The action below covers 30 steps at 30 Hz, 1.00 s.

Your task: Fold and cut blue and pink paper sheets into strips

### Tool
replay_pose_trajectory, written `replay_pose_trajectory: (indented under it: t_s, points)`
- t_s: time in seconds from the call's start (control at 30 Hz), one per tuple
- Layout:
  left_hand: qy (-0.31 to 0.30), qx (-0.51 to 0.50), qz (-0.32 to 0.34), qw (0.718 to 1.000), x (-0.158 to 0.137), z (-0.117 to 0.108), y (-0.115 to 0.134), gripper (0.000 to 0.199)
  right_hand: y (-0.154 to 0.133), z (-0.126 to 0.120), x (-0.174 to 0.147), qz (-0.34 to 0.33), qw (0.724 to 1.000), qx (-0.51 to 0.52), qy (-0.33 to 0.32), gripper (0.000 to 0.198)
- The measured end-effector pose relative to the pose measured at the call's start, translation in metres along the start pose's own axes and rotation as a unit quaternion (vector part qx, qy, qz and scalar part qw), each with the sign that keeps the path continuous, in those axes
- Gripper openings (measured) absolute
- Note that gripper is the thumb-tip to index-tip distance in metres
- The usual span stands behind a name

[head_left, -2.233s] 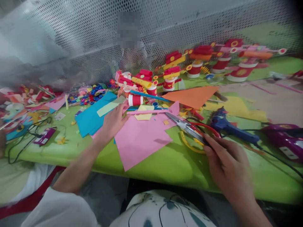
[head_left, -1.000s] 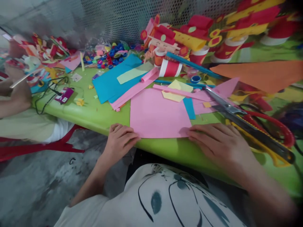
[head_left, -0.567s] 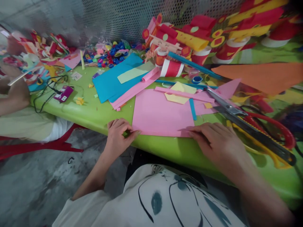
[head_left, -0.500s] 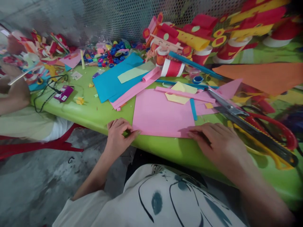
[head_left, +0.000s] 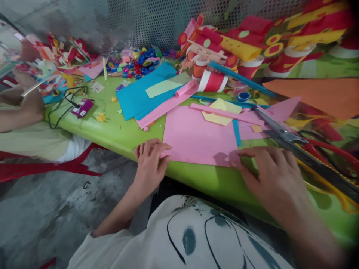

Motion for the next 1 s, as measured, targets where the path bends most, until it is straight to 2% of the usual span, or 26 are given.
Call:
replay_pose_trajectory:
  t_s: [0.1,0.17,0.3,0.4,0.5,0.6,0.73,0.9,1.0]
  points:
    - [0.003,0.093,0.143,0.985,-0.007,0.000,0.040,0.042,-0.011,-0.001,0.002,-0.032,0.999,-0.031,0.005,0.027]
    - [-0.010,0.144,0.215,0.966,-0.011,0.002,0.060,0.041,-0.014,0.001,0.003,-0.041,0.999,-0.030,-0.012,0.030]
    - [-0.010,0.168,0.278,0.946,-0.010,0.001,0.091,0.029,-0.016,0.002,0.004,-0.023,0.999,0.010,-0.034,0.030]
    - [-0.029,0.118,0.341,0.932,-0.011,0.015,0.126,0.036,-0.015,0.001,0.002,-0.007,0.999,0.022,-0.038,0.030]
    - [-0.027,0.094,0.317,0.943,-0.006,0.033,0.143,0.041,-0.014,0.001,-0.002,-0.001,0.999,0.021,-0.043,0.030]
    - [-0.021,0.083,0.288,0.954,-0.007,0.044,0.142,0.049,-0.012,-0.002,-0.008,0.006,0.999,0.021,-0.040,0.031]
    - [0.012,0.075,0.289,0.954,-0.013,0.041,0.135,0.054,-0.006,-0.014,-0.015,0.029,0.999,0.020,-0.022,0.031]
    - [0.044,0.059,0.285,0.956,-0.017,0.036,0.136,0.048,0.001,-0.040,-0.022,0.082,0.995,0.009,0.062,0.022]
    - [0.042,0.055,0.277,0.958,-0.018,0.037,0.135,0.042,-0.008,-0.039,-0.020,0.078,0.995,0.018,0.057,0.023]
Point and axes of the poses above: each hand's wrist, its own x-axis towards the middle knuckle, its own z-axis out of the palm, y = z × x, the point moved 9 cm from there along x, towards the middle knuckle, and after that the axes turned 5 degrees about x, right-handed, at the moved point
